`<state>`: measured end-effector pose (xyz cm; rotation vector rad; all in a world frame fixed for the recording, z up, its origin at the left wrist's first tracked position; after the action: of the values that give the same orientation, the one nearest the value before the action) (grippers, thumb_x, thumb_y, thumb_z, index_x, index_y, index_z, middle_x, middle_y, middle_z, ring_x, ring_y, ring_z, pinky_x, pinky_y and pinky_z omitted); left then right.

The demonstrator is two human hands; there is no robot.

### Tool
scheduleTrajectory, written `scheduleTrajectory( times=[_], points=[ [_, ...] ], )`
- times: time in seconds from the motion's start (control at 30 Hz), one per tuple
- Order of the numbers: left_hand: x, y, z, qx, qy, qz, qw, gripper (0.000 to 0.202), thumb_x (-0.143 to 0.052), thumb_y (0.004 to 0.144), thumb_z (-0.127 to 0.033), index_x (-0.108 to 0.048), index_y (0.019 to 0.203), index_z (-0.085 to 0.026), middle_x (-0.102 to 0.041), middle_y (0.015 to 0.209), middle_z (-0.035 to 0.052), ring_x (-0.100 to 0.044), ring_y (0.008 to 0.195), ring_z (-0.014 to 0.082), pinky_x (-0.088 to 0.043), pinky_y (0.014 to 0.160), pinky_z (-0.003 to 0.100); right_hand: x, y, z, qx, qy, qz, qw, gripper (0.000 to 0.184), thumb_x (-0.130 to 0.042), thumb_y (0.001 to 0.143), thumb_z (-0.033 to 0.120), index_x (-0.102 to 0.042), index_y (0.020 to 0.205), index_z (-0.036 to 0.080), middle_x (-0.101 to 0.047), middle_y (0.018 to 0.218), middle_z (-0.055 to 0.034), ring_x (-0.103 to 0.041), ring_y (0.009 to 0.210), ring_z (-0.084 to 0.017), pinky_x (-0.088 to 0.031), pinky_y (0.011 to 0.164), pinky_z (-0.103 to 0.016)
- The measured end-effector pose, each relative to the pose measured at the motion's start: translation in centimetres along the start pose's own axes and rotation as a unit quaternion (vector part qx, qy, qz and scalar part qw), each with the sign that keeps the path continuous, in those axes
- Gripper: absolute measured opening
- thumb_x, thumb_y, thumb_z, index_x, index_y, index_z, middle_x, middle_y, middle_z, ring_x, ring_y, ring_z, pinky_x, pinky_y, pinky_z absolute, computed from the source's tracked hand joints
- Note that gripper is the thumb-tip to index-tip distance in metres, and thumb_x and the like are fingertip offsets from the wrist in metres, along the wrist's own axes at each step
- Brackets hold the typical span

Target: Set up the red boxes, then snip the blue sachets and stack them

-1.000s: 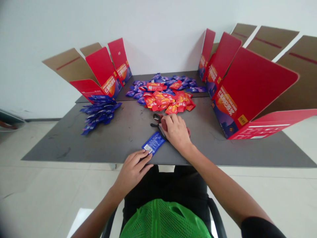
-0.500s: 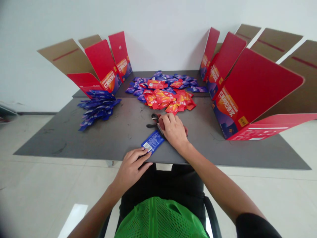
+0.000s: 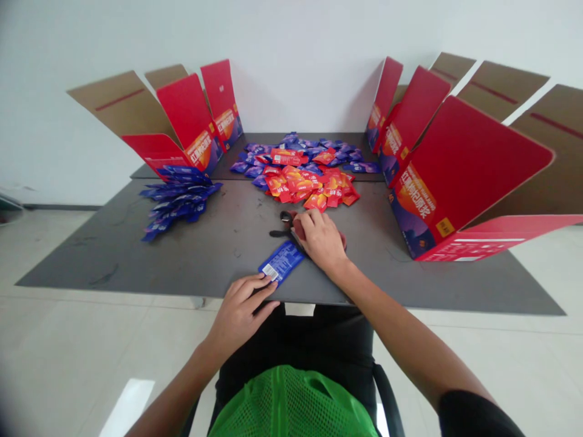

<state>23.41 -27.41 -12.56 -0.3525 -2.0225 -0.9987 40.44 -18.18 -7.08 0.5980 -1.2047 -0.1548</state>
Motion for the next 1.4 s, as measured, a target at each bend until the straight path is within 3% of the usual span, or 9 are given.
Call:
scheduleTrajectory(
  times=[0.2,0.47,0.6,0.73,0.97,1.07,1.23,1.3,1.4],
  points=[
    [-0.2,-0.1,0.2,0.027,0.016,0.014,0.999,0.015,-0.071,0.097,-0.028,-0.075,0.11,-0.023,-0.071,0.114,0.0093,-0.063,0.113,0.0294,-0.054,0.097,0.049,-1.8,-2.1,9.2,0.094,0.102,0.036,0.99,0.017,-0.051,0.106,0.029,-0.062,0.118,0.023,-0.067,0.119,-0.0096,-0.061,0.103,-0.025,-0.053,0.09,-0.042],
    [0.1,0.0,0.0,0.008,-0.005,-0.005,1.0,0.034,-0.073,0.096,-0.028,-0.069,0.129,-0.021,-0.072,0.12,0.0098,-0.063,0.121,0.029,-0.054,0.101,0.049,-0.7,0.3,-1.3,0.006,-0.024,0.017,1.0,0.02,-0.057,0.102,0.032,-0.064,0.114,0.018,-0.065,0.11,-0.0141,-0.06,0.099,-0.03,-0.052,0.087,-0.046],
    [0.1,0.0,0.0,0.012,-0.003,-0.001,1.0,0.031,-0.073,0.096,-0.027,-0.071,0.126,-0.022,-0.072,0.118,0.0097,-0.064,0.119,0.0291,-0.055,0.099,0.049,0.4,-0.2,3.7,0.046,0.063,-0.026,0.997,0.019,-0.055,0.104,0.031,-0.061,0.12,0.022,-0.065,0.12,-0.0116,-0.06,0.108,-0.027,-0.051,0.094,-0.043],
    [-0.1,0.0,0.3,0.03,0.005,0.013,0.999,0.019,-0.072,0.096,-0.028,-0.075,0.113,-0.022,-0.072,0.11,0.0082,-0.065,0.11,0.0281,-0.055,0.096,0.048,-2.4,-2.1,8.7,0.094,0.094,0.04,0.99,0.015,-0.056,0.104,0.028,-0.064,0.115,0.021,-0.067,0.113,-0.0101,-0.062,0.1,-0.025,-0.053,0.088,-0.04],
    [0.2,0.0,0.0,0.009,-0.011,-0.004,1.0,0.033,-0.072,0.097,-0.028,-0.069,0.129,-0.022,-0.072,0.12,0.0092,-0.062,0.121,0.0289,-0.054,0.101,0.05,-1.4,0.4,-1.2,0.02,-0.038,0.03,0.999,0.019,-0.056,0.102,0.032,-0.065,0.112,0.019,-0.064,0.108,-0.0134,-0.061,0.096,-0.029,-0.053,0.085,-0.044],
    [0.1,0.0,-0.1,0.007,-0.008,-0.003,1.0,0.033,-0.072,0.097,-0.028,-0.068,0.129,-0.021,-0.071,0.121,0.0094,-0.062,0.121,0.0289,-0.053,0.101,0.049,0.1,0.8,0.1,0.02,0.0,-0.012,1.0,0.02,-0.054,0.103,0.033,-0.063,0.116,0.02,-0.064,0.113,-0.0133,-0.061,0.102,-0.029,-0.053,0.089,-0.045],
    [-0.2,0.0,0.2,0.027,0.002,0.019,0.999,0.018,-0.072,0.097,-0.028,-0.074,0.114,-0.021,-0.071,0.113,0.008,-0.063,0.112,0.0285,-0.054,0.096,0.047,-1.9,-1.8,8.1,0.092,0.105,0.019,0.99,0.017,-0.052,0.106,0.032,-0.062,0.117,0.023,-0.067,0.116,-0.0097,-0.062,0.103,-0.026,-0.054,0.089,-0.041],
    [-0.3,0.0,0.2,0.026,0.0,0.019,0.999,0.02,-0.072,0.097,-0.028,-0.073,0.115,-0.021,-0.071,0.115,0.0081,-0.063,0.113,0.0285,-0.053,0.097,0.048,-2.9,-2.2,7.7,0.09,0.093,0.037,0.991,0.017,-0.054,0.105,0.031,-0.063,0.116,0.022,-0.067,0.114,-0.0099,-0.062,0.1,-0.026,-0.054,0.088,-0.041],
    [-0.1,0.0,0.0,0.011,-0.006,0.005,1.0,0.031,-0.073,0.096,-0.028,-0.069,0.126,-0.019,-0.07,0.12,0.0092,-0.06,0.121,0.0285,-0.052,0.102,0.047,-2.7,-1.3,2.4,0.045,0.02,0.034,0.998,0.021,-0.057,0.103,0.034,-0.064,0.116,0.019,-0.066,0.112,-0.0121,-0.062,0.101,-0.027,-0.053,0.089,-0.041]
  ],
)
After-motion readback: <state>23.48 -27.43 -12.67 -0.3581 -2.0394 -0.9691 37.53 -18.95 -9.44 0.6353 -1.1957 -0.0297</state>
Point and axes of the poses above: each hand's wrist, its own y-axis towards the middle knuckle, its own x-axis out of the back of the hand, z = x × y, the point moved 10 cm from there along y, towards the middle knuckle
